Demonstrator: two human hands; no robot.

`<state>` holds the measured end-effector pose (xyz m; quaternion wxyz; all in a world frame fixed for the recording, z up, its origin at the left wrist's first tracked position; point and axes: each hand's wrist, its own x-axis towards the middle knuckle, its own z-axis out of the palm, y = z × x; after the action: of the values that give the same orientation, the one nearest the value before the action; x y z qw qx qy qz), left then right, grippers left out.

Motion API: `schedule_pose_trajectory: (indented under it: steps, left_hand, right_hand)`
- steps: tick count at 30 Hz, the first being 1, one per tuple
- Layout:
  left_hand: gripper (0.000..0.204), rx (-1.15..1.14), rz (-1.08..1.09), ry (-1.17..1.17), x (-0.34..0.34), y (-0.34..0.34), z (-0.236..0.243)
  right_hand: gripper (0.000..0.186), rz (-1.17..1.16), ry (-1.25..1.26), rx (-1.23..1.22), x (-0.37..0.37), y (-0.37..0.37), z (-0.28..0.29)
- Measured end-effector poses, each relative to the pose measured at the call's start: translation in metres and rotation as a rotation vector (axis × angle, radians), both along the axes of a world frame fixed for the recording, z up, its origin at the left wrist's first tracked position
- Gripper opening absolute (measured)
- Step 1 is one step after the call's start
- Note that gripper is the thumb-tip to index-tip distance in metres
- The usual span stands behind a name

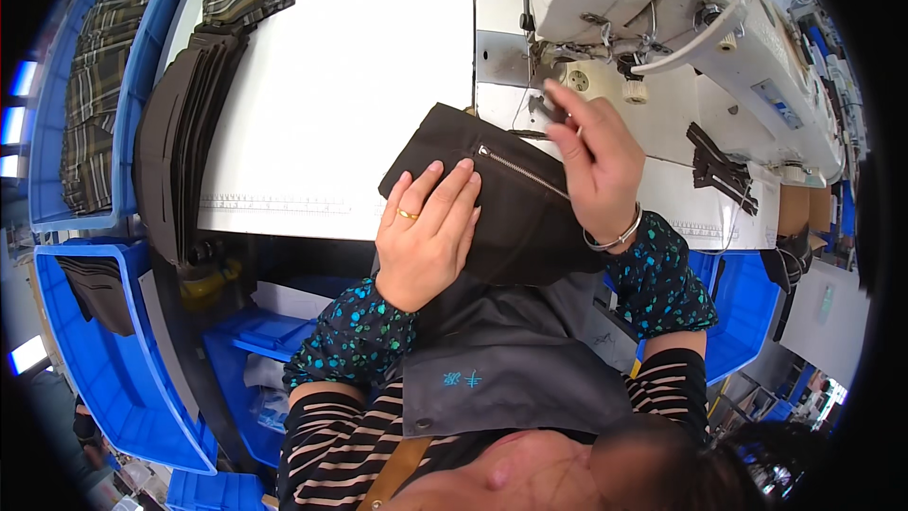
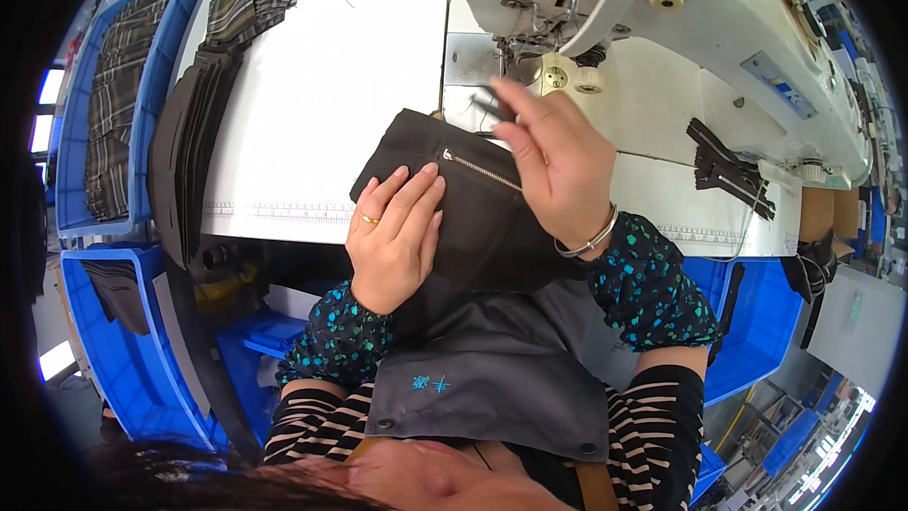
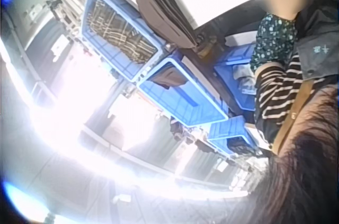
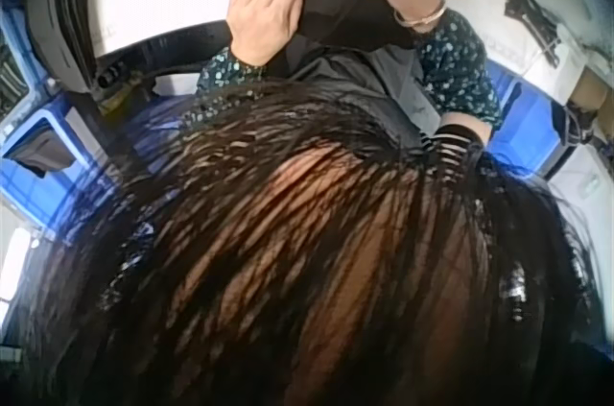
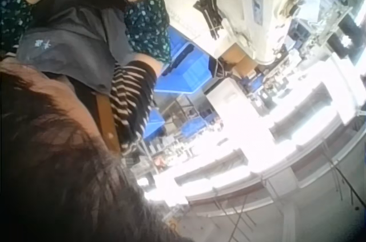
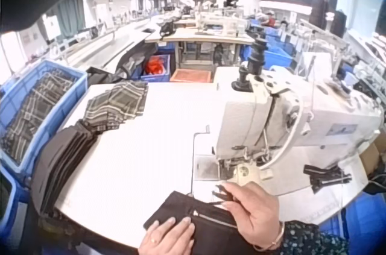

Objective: The person uses a sewing machine to attach a zipper to a black fabric piece. They align the zipper, sew along the edge, and trim excess threads. The person then attaches a plaid fabric piece to the zipper assembly and sews it in place.

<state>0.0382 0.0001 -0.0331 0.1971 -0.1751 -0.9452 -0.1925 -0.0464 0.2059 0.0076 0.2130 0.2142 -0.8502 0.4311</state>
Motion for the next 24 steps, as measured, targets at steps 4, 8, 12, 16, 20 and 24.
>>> schedule_pose_trajectory:
  steps: [4,8,12,16,20,24]
  left_hand:
    - [0.033,0.047,0.017,-0.019,0.0,0.003,0.004]
    - [0.034,0.045,0.014,-0.029,0.001,0.002,0.004]
    - [0.034,0.041,0.013,-0.027,0.001,0.003,0.003]
    - [0.034,0.04,0.015,-0.027,0.002,0.003,0.004]
    - [0.035,0.031,0.009,-0.021,0.002,0.002,0.004]
    - [0.035,0.01,0.007,-0.007,0.002,0.001,0.002]
  right_hand:
    - [0.039,0.058,0.106,0.429,0.014,-0.002,-0.006]
    - [0.035,0.09,0.141,0.545,0.02,-0.007,-0.012]
    - [0.036,0.084,0.156,0.602,0.021,-0.01,-0.016]
    - [0.037,0.07,0.167,0.626,0.022,-0.016,-0.014]
    - [0.035,0.06,0.227,0.695,0.022,-0.015,-0.018]
    - [0.035,0.048,0.219,0.634,0.018,-0.017,-0.021]
